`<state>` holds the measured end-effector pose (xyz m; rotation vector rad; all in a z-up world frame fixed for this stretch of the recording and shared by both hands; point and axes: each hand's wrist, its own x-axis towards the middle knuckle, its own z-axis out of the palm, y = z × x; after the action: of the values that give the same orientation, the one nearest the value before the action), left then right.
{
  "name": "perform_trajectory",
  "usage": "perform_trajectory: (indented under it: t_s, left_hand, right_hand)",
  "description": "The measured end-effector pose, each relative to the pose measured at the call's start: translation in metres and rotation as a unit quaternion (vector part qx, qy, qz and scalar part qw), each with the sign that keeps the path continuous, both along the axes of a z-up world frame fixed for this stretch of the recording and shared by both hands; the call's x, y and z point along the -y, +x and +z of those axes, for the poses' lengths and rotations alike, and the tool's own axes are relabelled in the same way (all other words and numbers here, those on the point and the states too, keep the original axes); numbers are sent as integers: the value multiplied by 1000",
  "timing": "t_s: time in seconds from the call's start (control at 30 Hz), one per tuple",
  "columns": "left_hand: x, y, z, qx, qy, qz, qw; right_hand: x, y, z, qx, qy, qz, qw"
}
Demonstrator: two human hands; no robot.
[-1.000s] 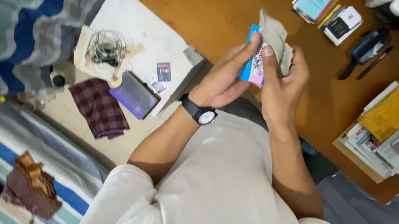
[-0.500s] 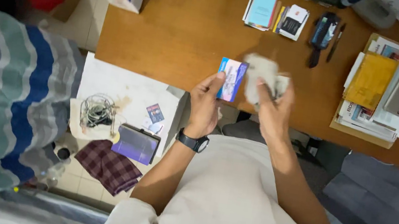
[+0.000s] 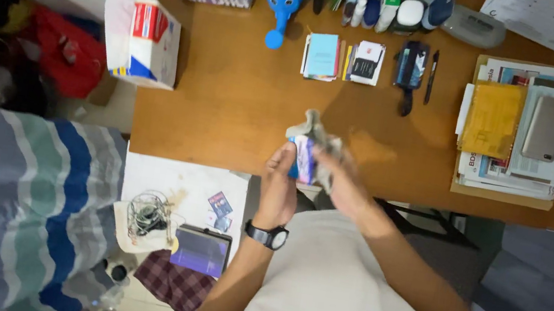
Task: Peeling small adhesive stickers from cards and applying them to objects on a desk
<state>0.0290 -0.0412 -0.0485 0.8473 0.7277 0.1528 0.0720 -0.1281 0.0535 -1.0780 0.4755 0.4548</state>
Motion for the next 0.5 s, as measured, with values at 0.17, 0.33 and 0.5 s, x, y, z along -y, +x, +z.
perform_trajectory:
  t_s: [0.17,0.33,0.5]
  left_hand:
    - [25,26,39,-49,205,-7,977]
    - [39,47,26,-39,338,-46,939]
    - [55,61,22,-76,359,-119,923]
  right_hand:
    - [24,17,-27,-37,31,3,999]
    - [48,38,-92,-67,30,-28,997]
    - [81,72,-97,-51,-3,18,999]
